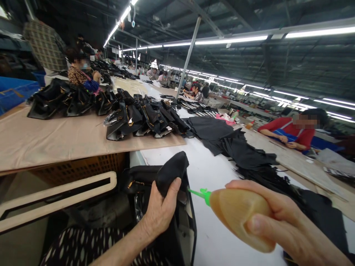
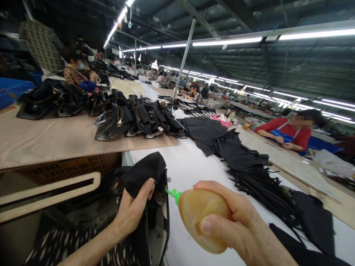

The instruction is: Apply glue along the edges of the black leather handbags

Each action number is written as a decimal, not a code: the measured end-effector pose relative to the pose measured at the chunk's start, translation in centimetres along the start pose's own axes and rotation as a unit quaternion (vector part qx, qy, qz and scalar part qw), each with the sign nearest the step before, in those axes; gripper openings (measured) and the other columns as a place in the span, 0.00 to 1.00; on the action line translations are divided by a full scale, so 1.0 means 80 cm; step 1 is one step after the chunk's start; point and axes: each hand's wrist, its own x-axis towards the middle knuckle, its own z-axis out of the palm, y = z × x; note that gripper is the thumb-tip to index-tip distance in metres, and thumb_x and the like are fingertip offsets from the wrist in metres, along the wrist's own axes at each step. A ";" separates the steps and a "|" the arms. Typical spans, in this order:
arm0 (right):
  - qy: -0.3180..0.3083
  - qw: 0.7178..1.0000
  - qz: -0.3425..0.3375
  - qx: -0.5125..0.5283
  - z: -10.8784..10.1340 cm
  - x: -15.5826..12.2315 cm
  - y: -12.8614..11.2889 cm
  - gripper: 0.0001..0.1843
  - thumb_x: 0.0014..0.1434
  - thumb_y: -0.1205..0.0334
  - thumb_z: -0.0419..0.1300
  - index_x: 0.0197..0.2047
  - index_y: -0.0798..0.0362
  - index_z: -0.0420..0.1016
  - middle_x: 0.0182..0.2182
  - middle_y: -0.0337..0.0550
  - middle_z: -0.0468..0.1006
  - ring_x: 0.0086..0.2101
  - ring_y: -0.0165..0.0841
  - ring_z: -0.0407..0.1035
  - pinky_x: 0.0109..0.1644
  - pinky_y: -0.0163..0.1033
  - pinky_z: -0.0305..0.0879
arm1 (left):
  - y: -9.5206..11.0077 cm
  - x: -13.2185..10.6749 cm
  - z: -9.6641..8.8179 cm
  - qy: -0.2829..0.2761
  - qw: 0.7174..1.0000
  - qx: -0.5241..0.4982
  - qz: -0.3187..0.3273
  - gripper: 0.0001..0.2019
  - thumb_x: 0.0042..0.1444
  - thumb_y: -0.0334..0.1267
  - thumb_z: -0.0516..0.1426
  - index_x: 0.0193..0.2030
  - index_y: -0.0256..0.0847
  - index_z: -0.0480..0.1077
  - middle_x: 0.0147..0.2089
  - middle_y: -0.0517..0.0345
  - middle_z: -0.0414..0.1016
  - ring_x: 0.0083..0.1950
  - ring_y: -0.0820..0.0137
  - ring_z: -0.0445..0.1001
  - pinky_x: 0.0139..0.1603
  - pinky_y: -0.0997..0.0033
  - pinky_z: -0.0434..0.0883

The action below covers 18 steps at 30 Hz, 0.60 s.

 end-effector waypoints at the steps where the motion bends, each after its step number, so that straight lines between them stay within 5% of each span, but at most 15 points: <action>1: -0.002 1.000 0.001 -0.002 -0.001 -0.001 0.001 0.35 0.41 0.39 0.64 0.49 0.49 0.71 0.35 0.44 0.78 0.34 0.46 0.69 0.30 0.40 0.65 | 0.000 0.000 0.000 -0.002 1.000 -0.003 -0.002 0.16 0.57 0.46 0.52 0.21 0.41 0.67 0.21 0.61 0.67 0.25 0.71 0.67 0.34 0.70 0.68; 11: -0.038 0.999 0.017 0.008 -0.013 -0.002 0.016 0.34 0.43 0.41 0.64 0.52 0.46 0.69 0.39 0.43 0.77 0.37 0.49 0.70 0.32 0.41 0.66 | 0.004 0.001 0.000 -0.005 1.000 -0.023 -0.004 0.15 0.56 0.45 0.54 0.22 0.41 0.67 0.20 0.61 0.69 0.24 0.72 0.67 0.30 0.72 0.68; 18: 0.035 0.994 0.076 0.067 0.012 -0.021 -0.013 0.36 0.37 0.42 0.66 0.48 0.51 0.71 0.30 0.42 0.77 0.30 0.44 0.69 0.29 0.40 0.63 | 0.002 0.000 0.001 0.004 1.000 -0.024 0.007 0.13 0.55 0.44 0.55 0.23 0.41 0.70 0.19 0.60 0.69 0.23 0.71 0.68 0.27 0.72 0.70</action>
